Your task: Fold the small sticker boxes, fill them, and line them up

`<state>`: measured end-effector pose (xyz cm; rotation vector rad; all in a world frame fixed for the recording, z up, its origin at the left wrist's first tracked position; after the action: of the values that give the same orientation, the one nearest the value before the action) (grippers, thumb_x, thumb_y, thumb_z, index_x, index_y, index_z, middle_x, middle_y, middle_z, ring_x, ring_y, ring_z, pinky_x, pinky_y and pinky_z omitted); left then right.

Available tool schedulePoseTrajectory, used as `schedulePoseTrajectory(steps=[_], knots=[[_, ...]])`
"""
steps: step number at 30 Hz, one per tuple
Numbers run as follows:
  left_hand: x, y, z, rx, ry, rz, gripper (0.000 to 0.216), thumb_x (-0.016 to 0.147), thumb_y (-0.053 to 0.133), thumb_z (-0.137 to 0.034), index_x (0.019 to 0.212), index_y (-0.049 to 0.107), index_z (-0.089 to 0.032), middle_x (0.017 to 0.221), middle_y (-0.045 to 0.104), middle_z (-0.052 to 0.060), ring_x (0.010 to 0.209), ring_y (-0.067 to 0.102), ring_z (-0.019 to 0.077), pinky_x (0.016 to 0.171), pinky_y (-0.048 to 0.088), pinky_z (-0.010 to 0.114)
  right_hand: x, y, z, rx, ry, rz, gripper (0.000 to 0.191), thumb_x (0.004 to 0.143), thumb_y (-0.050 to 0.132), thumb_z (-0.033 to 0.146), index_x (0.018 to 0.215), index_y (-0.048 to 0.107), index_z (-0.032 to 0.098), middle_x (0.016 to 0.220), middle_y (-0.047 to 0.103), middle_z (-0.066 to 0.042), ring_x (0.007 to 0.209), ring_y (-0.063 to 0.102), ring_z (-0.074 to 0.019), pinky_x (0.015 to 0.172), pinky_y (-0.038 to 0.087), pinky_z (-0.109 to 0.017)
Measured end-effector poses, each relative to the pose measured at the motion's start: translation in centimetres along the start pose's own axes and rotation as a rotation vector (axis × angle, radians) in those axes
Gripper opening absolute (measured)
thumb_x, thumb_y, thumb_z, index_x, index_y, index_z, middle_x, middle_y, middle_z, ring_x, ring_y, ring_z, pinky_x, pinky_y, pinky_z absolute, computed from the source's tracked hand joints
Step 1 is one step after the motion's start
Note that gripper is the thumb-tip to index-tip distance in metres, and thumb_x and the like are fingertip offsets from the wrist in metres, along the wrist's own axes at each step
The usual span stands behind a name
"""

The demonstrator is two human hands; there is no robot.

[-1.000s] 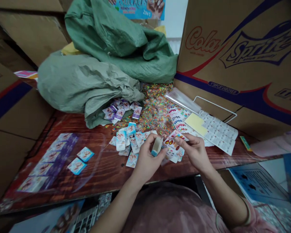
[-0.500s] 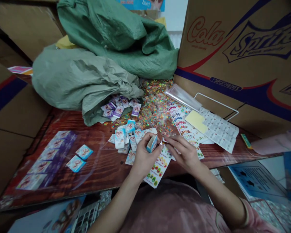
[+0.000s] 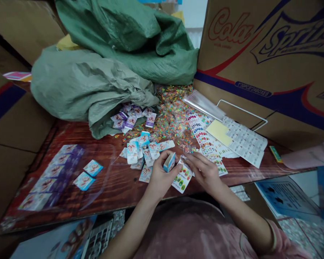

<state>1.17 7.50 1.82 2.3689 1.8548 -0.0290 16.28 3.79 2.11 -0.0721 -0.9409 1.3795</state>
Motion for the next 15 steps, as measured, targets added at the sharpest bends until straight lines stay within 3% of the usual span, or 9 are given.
schedulePoseTrajectory(steps=[4,10,12,15], knots=[[0.1,-0.3,-0.4,0.001,0.029,-0.036,0.022,0.068,0.071,-0.019,0.077,0.051,-0.018,0.072,0.053,-0.005,0.067,0.049,0.0082,0.065,0.041,0.018,-0.4,0.8,0.8,0.077,-0.017,0.147,0.045,0.088,0.059,0.026,0.133,0.052,0.022,0.119,0.061,-0.011,0.11,0.06,-0.0213,0.093,0.051,-0.035],[-0.1,0.2,0.9,-0.022,-0.132,0.001,0.025,0.063,0.073,-0.02,0.076,0.052,-0.018,0.065,0.052,-0.007,0.057,0.047,0.0075,0.055,0.043,0.019,-0.4,0.7,-0.7,0.187,0.185,0.035,0.021,0.092,0.053,0.023,0.108,0.067,0.022,0.096,0.072,-0.007,0.087,0.068,-0.019,0.079,0.056,-0.031],[-0.1,0.2,1.4,-0.098,-0.195,-0.074,0.028,0.059,0.072,-0.02,0.079,0.053,-0.019,0.065,0.053,-0.007,0.053,0.047,0.0078,0.048,0.043,0.02,-0.5,0.7,-0.6,0.144,0.114,0.044,0.025,0.093,0.05,0.02,0.114,0.064,0.023,0.1,0.071,-0.008,0.092,0.067,-0.0191,0.082,0.056,-0.033],[0.0,-0.1,1.5,-0.246,-0.237,-0.204,0.03,0.053,0.071,-0.016,0.077,0.053,-0.018,0.063,0.056,-0.006,0.052,0.05,0.0088,0.047,0.043,0.021,-0.9,1.1,0.5,-0.008,-0.102,0.139,0.039,0.093,0.051,0.019,0.131,0.053,0.024,0.115,0.065,-0.01,0.11,0.06,-0.0211,0.099,0.048,-0.043]])
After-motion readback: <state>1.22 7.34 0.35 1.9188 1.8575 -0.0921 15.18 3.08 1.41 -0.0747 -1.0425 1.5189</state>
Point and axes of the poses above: each hand's wrist, its own x-axis towards the middle knuckle, its own y-axis out of the palm, z = x × y, the point moved 4 cm from there along x, towards the middle knuckle
